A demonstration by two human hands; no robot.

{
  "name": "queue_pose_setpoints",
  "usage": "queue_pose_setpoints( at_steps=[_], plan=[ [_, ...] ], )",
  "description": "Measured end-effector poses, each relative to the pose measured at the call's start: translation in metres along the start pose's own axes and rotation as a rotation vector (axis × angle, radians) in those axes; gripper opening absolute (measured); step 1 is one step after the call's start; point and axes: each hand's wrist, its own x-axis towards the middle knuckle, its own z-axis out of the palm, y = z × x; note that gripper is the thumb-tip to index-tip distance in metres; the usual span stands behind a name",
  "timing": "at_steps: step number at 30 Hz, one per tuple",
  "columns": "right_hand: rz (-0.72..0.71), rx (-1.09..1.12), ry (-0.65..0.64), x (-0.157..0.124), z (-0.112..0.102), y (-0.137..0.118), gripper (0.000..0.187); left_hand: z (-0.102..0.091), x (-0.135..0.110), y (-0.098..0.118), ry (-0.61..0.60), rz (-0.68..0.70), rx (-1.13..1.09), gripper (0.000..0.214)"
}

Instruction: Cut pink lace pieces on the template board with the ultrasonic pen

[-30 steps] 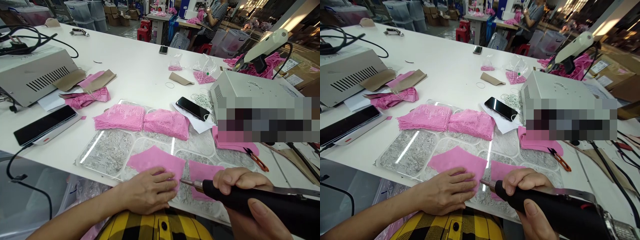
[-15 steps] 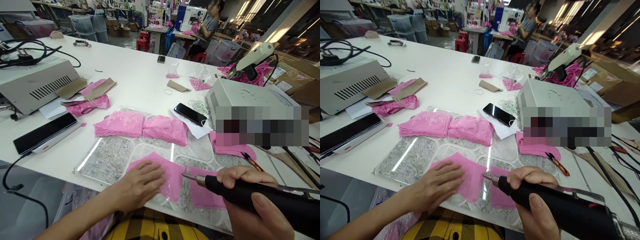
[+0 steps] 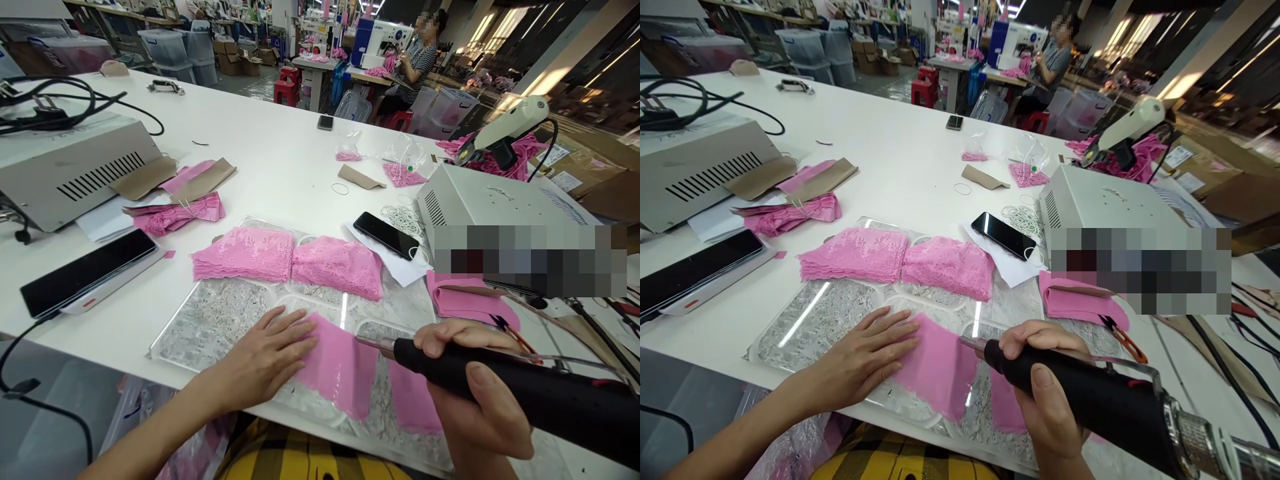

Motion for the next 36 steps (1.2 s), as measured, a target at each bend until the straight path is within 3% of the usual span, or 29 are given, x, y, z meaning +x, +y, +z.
queue_pose_setpoints(
  at_steps=[15, 27, 36],
  plan=[
    [0.051, -0.015, -0.03, 0.001, -0.003, 0.003, 0.008, 0.002, -0.001, 0.001, -0.091, -0.003, 0.02, 0.037],
    [0.035, 0.063, -0.037, 0.004, 0.024, 0.006, 0.011, 0.003, -0.002, 0.001, -0.014, -0.003, 0.007, 0.037],
    [0.05, 0.057, -0.047, 0.003, 0.028, 0.013, 0.01, 0.002, -0.003, 0.001, 0.013, -0.035, -0.051, 0.037]
  ],
)
